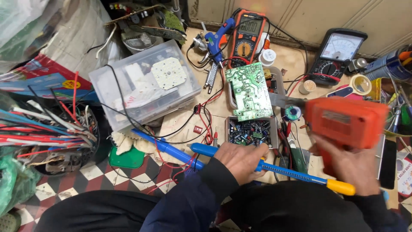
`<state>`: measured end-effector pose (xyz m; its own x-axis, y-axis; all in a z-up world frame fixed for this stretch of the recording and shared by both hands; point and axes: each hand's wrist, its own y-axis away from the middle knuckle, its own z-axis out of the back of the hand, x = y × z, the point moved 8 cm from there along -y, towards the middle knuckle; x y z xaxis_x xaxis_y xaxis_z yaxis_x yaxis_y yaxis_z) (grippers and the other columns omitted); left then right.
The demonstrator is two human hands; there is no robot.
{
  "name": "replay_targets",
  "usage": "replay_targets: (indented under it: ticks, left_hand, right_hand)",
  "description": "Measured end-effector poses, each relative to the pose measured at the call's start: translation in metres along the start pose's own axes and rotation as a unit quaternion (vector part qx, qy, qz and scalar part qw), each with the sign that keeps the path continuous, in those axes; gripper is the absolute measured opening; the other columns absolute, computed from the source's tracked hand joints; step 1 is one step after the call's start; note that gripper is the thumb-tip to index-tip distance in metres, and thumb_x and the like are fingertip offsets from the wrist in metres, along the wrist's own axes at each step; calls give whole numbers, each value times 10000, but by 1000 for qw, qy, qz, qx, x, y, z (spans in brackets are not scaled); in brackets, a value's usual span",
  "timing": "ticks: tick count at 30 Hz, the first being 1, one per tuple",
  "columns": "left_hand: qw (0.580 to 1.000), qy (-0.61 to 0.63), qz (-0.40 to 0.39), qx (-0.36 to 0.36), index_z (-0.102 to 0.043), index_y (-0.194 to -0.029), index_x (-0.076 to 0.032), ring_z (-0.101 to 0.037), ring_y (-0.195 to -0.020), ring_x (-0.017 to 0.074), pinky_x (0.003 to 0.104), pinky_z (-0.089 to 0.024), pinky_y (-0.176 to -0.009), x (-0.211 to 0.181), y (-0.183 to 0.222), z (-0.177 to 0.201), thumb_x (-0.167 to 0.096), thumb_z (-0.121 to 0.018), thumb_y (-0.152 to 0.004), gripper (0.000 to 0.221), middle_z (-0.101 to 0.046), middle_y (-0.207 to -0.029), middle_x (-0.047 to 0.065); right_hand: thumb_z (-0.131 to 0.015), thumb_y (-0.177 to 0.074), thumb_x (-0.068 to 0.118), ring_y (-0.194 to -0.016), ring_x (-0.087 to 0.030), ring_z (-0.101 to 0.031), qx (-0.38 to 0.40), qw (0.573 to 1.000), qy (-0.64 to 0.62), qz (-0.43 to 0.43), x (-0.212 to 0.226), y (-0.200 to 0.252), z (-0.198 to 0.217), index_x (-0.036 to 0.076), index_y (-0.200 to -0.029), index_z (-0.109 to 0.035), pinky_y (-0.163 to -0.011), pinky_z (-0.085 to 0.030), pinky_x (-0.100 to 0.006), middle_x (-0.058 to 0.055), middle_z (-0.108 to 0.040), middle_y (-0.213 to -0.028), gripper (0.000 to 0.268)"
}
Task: Desoldering electronic components from a printed circuit board using a soldering iron, a desoldering pump, and a hot air gun.
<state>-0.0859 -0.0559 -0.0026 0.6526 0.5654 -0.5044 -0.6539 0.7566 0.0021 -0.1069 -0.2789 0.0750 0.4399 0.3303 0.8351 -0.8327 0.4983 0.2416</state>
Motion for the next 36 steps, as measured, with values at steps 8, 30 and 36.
replay_targets:
  ticks: [8, 30, 36]
  left_hand:
    - [989, 8, 26, 145, -473, -1444, -118, -650, -575, 287, 504, -592, -596, -19, -10, -8, -444, -698, -1087, 533, -668, -718, 31]
    - [995, -58, -72, 33, -563, -1316, -24, -741, -623, 441, 556, -555, -556, -77, -38, -42, -44, -519, -1064, 256, -793, -751, 173]
    - [997, 45, -4, 58, -477, -1453, -97, -649, -603, 362, 513, -518, -517, -48, -25, -54, -306, -644, -1056, 479, -734, -874, 104]
  right_hand:
    - [-675, -1103, 72, -765, -359, -699, -54, 990, -125, 20, 10, 24, 6, -51, -1430, -627, -657, -647, -510, -272, -733, -1101, 353]
    - [-823, -883, 85, -1098, -250, -748, -99, 975, -170, -104, -50, 35, -34, 82, -1302, -717, -1041, -616, -386, -135, -783, -1188, 433]
    - [-752, -943, 170, -987, -247, -725, -86, 977, -189, -47, -36, 23, -15, 35, -1413, -653, -865, -641, -393, -155, -760, -1242, 499]
